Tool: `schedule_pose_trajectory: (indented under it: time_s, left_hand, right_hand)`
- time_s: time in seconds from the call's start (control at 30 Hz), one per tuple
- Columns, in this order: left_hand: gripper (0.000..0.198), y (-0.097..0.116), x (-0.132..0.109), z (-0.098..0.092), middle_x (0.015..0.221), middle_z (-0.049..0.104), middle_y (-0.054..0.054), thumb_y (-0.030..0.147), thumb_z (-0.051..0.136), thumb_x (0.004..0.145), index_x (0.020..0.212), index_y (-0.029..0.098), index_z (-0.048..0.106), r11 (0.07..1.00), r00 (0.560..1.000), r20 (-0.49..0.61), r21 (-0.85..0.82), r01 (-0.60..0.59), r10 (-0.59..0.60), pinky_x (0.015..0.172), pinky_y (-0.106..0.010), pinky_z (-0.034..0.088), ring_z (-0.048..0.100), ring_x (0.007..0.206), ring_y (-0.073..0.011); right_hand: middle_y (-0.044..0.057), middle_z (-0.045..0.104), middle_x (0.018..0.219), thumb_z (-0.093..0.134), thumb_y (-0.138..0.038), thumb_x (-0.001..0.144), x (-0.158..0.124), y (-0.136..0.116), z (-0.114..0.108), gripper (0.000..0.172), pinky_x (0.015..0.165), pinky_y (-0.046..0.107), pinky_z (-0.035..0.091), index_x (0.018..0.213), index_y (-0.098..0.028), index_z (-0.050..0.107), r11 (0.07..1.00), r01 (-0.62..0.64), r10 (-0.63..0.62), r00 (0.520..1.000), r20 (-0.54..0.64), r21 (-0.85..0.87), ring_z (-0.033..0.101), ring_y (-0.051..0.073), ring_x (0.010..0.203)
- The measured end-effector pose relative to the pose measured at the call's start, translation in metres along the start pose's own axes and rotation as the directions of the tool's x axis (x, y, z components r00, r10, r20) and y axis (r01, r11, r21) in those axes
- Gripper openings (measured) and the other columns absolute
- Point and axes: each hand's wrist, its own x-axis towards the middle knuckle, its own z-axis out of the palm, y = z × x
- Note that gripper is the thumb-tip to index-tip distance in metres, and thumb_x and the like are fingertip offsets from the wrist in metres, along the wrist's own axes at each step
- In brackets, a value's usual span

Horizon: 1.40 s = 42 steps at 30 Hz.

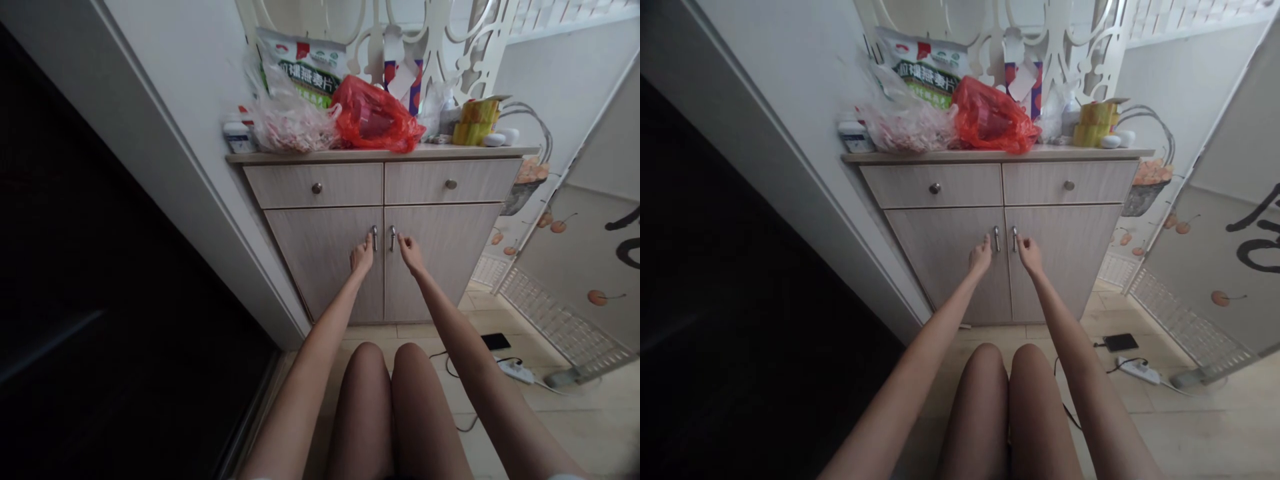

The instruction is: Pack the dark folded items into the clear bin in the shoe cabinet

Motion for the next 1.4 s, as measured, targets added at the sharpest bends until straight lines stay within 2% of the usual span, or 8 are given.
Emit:
schedule_pose_trajectory:
  time_s: [0.07, 0.13, 0.3, 0.53, 0.67, 0.83, 1.2, 1.4]
  left_hand:
    - [0.048, 0.007, 0.007, 0.006, 0.099, 0.074, -0.014, 0.061, 0.043, 0.100, 0.097, 0.019, 0.066, 0.998, 0.994, -0.110, 0.055, -0.023, 0.029, 0.077, -0.030, 0.046, 0.070, 0.093, -0.0245]
    - [0.033, 0.014, 0.013, 0.013, 0.114, 0.073, -0.016, 0.045, 0.052, 0.101, 0.111, 0.017, 0.065, 0.997, 0.991, -0.126, 0.068, -0.037, 0.045, 0.085, -0.029, 0.046, 0.069, 0.105, -0.0231]
    - [0.020, 0.017, 0.012, 0.023, 0.107, 0.075, -0.016, 0.028, 0.052, 0.101, 0.105, 0.015, 0.067, 0.996, 0.997, -0.064, 0.075, -0.047, 0.052, 0.084, -0.029, 0.047, 0.071, 0.100, -0.0230]
    - [0.023, 0.002, -0.032, 0.019, 0.105, 0.075, -0.017, 0.026, 0.048, 0.103, 0.106, 0.015, 0.069, 0.992, 0.985, -0.150, 0.103, -0.070, 0.085, 0.085, -0.031, 0.046, 0.071, 0.098, -0.0242]
    - [0.022, -0.013, -0.067, 0.009, 0.098, 0.075, -0.016, 0.023, 0.049, 0.101, 0.098, 0.015, 0.070, 0.983, 0.950, -0.263, 0.121, -0.137, 0.165, 0.085, -0.033, 0.045, 0.070, 0.093, -0.0240]
    - [0.022, -0.035, -0.111, -0.016, 0.093, 0.075, -0.015, 0.026, 0.053, 0.098, 0.093, 0.018, 0.072, 0.967, 0.889, -0.395, 0.195, -0.164, 0.231, 0.088, -0.038, 0.044, 0.067, 0.093, -0.0271]
    - [0.026, -0.087, -0.175, -0.093, 0.086, 0.074, -0.013, 0.038, 0.054, 0.094, 0.087, 0.020, 0.072, 0.940, 0.787, -0.527, 0.277, -0.198, 0.321, 0.086, -0.042, 0.047, 0.065, 0.089, -0.0277]
    - [0.024, -0.118, -0.201, -0.144, 0.078, 0.069, -0.012, 0.040, 0.057, 0.087, 0.081, 0.020, 0.069, 0.941, 0.724, -0.621, 0.319, -0.115, 0.300, 0.081, -0.043, 0.048, 0.064, 0.082, -0.0285]
  right_hand:
    - [0.014, 0.069, 0.094, 0.045, -0.077, 0.087, 0.008, 0.002, 0.010, 0.061, 0.081, 0.036, 0.050, 0.088, -0.019, 0.063, 0.991, 0.128, -0.129, 0.991, -0.032, -0.048, 0.064, 0.024, 0.088]
    - [0.016, 0.071, 0.099, 0.050, -0.064, 0.090, 0.014, 0.002, 0.022, 0.050, 0.086, 0.038, 0.050, 0.095, -0.017, 0.066, 0.982, 0.167, -0.169, 0.986, -0.011, -0.088, 0.065, 0.025, 0.092]
    - [0.015, 0.072, 0.090, 0.047, -0.044, 0.096, 0.017, 0.003, 0.036, 0.035, 0.078, 0.034, 0.048, 0.092, -0.016, 0.068, 0.985, 0.099, -0.091, 0.994, 0.065, -0.142, 0.065, 0.024, 0.083]
    - [0.013, 0.076, 0.105, 0.047, -0.035, 0.101, -0.025, 0.005, 0.019, 0.033, 0.089, 0.036, 0.039, 0.105, -0.017, 0.073, 0.937, 0.097, -0.111, 0.994, -0.023, -0.337, 0.061, 0.026, 0.099]
    - [0.011, 0.076, 0.104, 0.048, -0.037, 0.101, -0.063, 0.007, -0.004, 0.033, 0.087, 0.036, 0.034, 0.109, -0.019, 0.074, 0.913, 0.128, -0.173, 0.981, -0.083, -0.388, 0.057, 0.027, 0.096]
    - [0.010, 0.075, 0.089, 0.049, -0.039, 0.100, -0.103, 0.011, -0.041, 0.034, 0.080, 0.034, 0.030, 0.101, -0.019, 0.077, 0.899, 0.140, -0.215, 0.967, -0.139, -0.415, 0.056, 0.025, 0.087]
    - [0.009, 0.071, 0.076, 0.047, -0.049, 0.097, -0.174, 0.022, -0.139, 0.044, 0.079, 0.036, 0.038, 0.093, -0.019, 0.079, 0.885, 0.166, -0.300, 0.918, -0.260, -0.434, 0.055, 0.023, 0.075]
    - [0.008, 0.067, 0.069, 0.049, -0.050, 0.096, -0.196, 0.027, -0.193, 0.044, 0.072, 0.036, 0.042, 0.089, -0.019, 0.079, 0.836, 0.152, -0.357, 0.881, -0.312, -0.528, 0.054, 0.023, 0.067]
